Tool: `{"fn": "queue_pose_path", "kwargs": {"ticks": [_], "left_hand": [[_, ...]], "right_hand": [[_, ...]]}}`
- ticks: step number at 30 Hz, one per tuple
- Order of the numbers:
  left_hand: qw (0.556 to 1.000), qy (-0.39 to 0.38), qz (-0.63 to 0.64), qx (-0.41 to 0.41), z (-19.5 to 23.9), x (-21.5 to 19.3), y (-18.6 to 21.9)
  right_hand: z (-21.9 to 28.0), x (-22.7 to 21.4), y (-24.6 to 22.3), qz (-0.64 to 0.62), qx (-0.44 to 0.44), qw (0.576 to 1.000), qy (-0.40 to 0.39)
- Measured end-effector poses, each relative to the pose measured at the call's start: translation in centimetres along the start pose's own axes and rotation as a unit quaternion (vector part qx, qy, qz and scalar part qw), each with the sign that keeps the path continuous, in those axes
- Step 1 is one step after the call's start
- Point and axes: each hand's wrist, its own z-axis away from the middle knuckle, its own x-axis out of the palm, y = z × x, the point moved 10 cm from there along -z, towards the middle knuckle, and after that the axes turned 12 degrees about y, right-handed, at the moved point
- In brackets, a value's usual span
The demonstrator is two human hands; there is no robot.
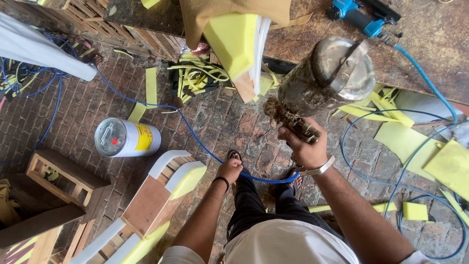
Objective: The person smooths and staples brown fabric onto a tufted cushion using a pneumatic staple gun. They then apply adhesive to a foam piece and attach it to the cushion, followed by additional fabric adjustments and stapling.
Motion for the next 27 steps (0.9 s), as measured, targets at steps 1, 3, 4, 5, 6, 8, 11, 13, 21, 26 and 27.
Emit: {"fn": "queue_pose_path", "kwargs": {"ticks": [1,3,4,5,6,8,11,13,21,26,27], "left_hand": [[1.000,-0.002,-0.003,-0.001,0.2,-0.2,0.5],[1.000,-0.006,-0.016,-0.005,0.1,-0.6,1.2],[1.000,-0.011,-0.026,-0.009,0.1,-0.7,1.4],[0.999,-0.017,-0.036,-0.013,0.0,-0.7,1.5],[0.999,-0.017,-0.029,-0.002,0.1,-0.6,1.9],[1.000,-0.014,-0.013,0.022,0.1,-0.7,2.7],[0.998,-0.022,0.006,0.051,1.1,-1.4,4.6],[0.995,-0.054,0.018,0.083,1.9,-1.6,7.9],[0.873,-0.051,0.258,0.410,13.0,-12.3,22.7],[0.907,0.201,0.276,0.245,7.7,-22.4,17.2],[0.895,0.235,0.278,0.259,6.2,-24.5,17.0]], "right_hand": [[0.1,0.1,-0.2,0.022,-0.007,1.000,-0.001],[-0.1,0.2,-0.6,0.019,-0.010,1.000,0.005],[-0.3,0.1,-0.8,-0.005,-0.004,1.000,0.013],[-0.5,0.0,-0.9,-0.029,0.003,0.999,0.022],[-0.6,-0.4,-1.2,-0.022,-0.006,0.999,0.036],[-0.9,-1.0,-1.9,-0.010,-0.025,0.998,0.063],[0.0,-0.9,-3.8,0.088,-0.102,0.988,0.079],[0.6,-0.1,-3.5,0.048,-0.078,0.993,0.071],[2.3,11.2,-4.7,0.192,-0.199,0.961,-0.024],[3.2,23.0,-5.1,0.215,-0.264,0.935,-0.097],[2.2,25.2,-4.4,0.230,-0.236,0.938,-0.104]]}}
